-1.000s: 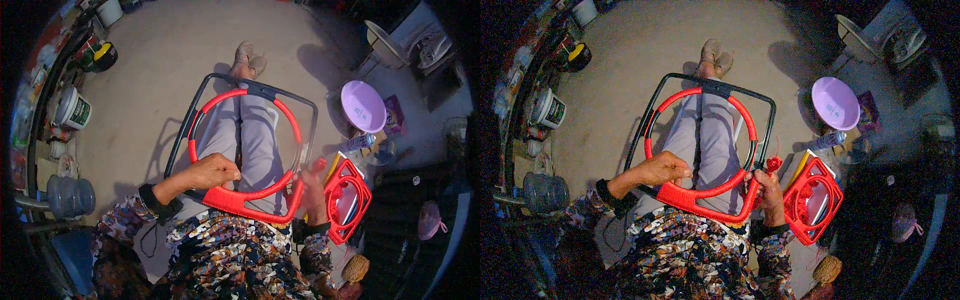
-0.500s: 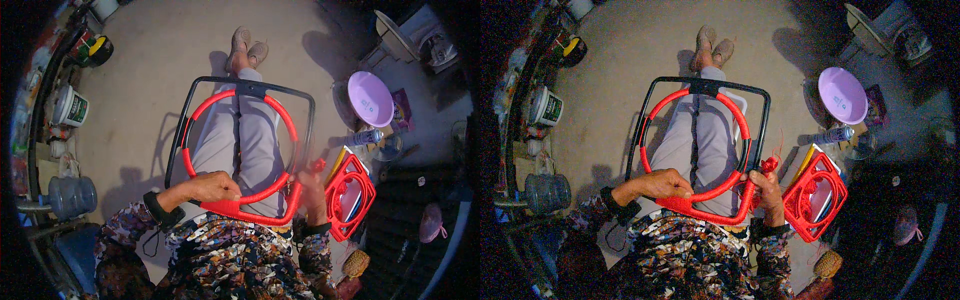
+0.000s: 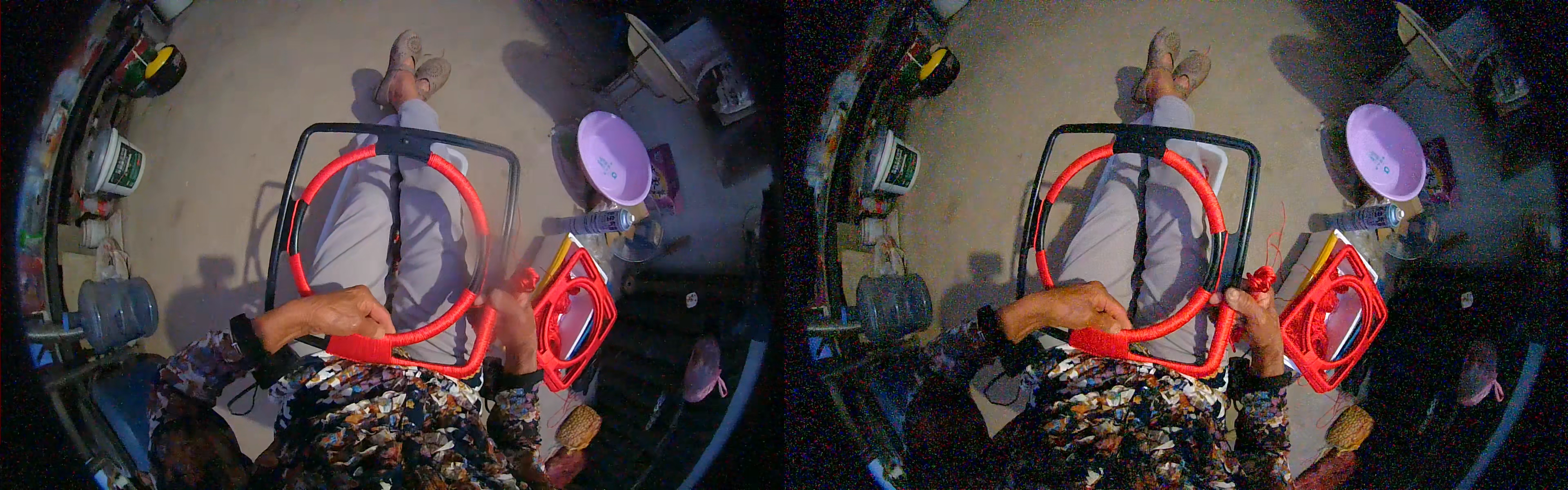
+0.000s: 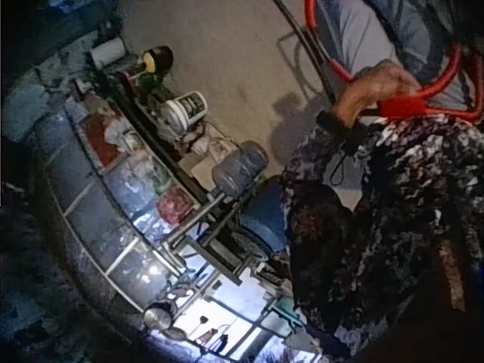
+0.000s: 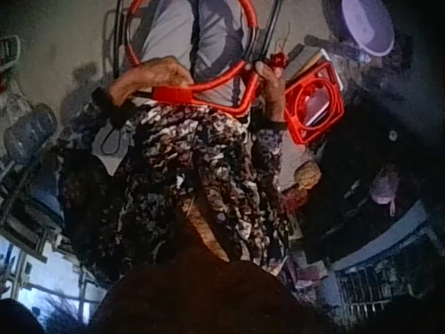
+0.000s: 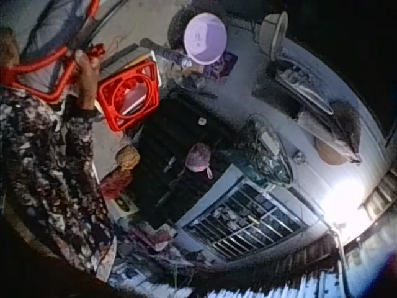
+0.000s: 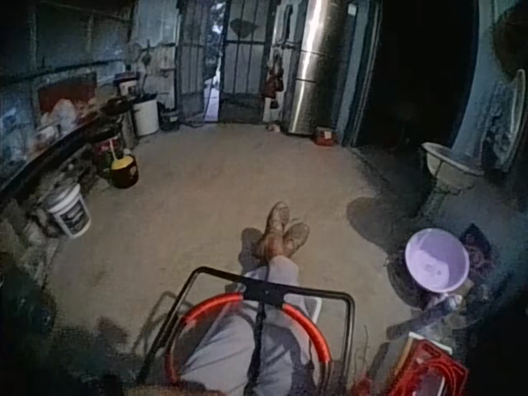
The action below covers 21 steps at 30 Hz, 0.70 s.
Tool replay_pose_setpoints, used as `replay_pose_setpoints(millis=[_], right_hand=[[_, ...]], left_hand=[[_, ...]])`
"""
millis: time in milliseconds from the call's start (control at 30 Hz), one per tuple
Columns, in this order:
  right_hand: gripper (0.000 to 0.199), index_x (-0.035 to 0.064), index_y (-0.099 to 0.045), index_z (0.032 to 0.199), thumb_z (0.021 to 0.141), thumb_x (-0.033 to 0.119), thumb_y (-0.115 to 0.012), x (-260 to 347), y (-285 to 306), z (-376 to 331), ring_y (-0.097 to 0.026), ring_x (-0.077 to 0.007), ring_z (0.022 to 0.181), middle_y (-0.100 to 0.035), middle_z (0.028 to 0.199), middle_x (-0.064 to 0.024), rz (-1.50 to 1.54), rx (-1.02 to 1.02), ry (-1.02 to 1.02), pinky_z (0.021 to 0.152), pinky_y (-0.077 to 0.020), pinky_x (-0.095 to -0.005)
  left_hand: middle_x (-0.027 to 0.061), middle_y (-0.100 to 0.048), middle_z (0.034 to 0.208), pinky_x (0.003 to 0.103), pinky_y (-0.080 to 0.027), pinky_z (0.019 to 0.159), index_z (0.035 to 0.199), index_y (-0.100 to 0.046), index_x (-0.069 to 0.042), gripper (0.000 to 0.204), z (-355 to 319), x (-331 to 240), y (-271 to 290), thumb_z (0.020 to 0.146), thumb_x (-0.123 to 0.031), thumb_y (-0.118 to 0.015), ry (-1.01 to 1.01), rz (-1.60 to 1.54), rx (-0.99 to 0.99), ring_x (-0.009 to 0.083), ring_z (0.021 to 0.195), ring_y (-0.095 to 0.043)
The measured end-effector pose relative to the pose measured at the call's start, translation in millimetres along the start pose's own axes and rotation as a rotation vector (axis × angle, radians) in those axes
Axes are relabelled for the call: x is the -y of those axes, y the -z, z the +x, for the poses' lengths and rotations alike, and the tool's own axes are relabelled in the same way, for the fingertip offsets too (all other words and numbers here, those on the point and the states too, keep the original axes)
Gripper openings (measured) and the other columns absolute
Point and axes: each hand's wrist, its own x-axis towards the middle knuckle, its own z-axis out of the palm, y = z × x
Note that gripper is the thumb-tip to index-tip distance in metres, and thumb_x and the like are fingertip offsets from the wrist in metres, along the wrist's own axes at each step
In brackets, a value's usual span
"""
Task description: The recorder is shown weaving or attaching a red cord/netting to a circular plastic fan guard frame.
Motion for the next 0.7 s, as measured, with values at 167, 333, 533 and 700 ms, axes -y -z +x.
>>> replay_pose_setpoints(millis=[167,333,533,700], right_hand=[[0.026,0.0020,-0.059,0.086,0.074,0.023,-0.067,-2.4,-4.2,0.8,-0.058,-0.0139,0.055,-0.066,0.074,-0.0093,0.055,-0.038,0.012,0.054,-0.0493,-0.0277],[0.023,0.0023,-0.059,0.081,0.074,0.023,-0.067,-0.5,-5.8,0.8,-0.055,-0.0120,0.053,-0.065,0.073,-0.0088,0.005,-0.029,0.050,0.050,-0.0451,-0.0256],[0.025,0.0006,-0.064,0.083,0.075,0.024,-0.066,3.8,-8.7,0.1,-0.051,-0.0092,0.053,-0.065,0.071,-0.0054,-0.067,-0.012,0.069,0.049,-0.0388,-0.0229],[0.027,-0.0002,-0.065,0.085,0.076,0.025,-0.065,3.4,-12.1,2.3,-0.050,-0.0080,0.053,-0.063,0.070,-0.0030,-0.043,-0.013,0.085,0.051,-0.0382,-0.0226]], left_hand=[[0.0024,-0.066,0.080,0.026,-0.045,0.066,0.099,-0.066,-0.001,0.028,-4.8,-2.5,-2.2,0.080,-0.022,-0.064,-0.028,0.028,-0.010,0.0082,0.072,-0.056],[0.0032,-0.067,0.079,0.025,-0.045,0.064,0.094,-0.067,0.002,0.027,-4.6,-4.2,-5.6,0.077,-0.020,-0.065,0.041,-0.068,-0.020,0.0084,0.070,-0.057],[0.0031,-0.067,0.075,0.023,-0.044,0.061,0.088,-0.070,0.000,0.024,-1.6,0.6,-6.9,0.073,-0.019,-0.067,0.122,-0.212,-0.046,0.0083,0.066,-0.058],[0.0047,-0.064,0.067,0.024,-0.042,0.056,0.080,-0.069,0.002,0.020,-1.4,-12.7,-11.5,0.065,-0.011,-0.067,0.193,-0.258,-0.135,0.0096,0.060,-0.056]])
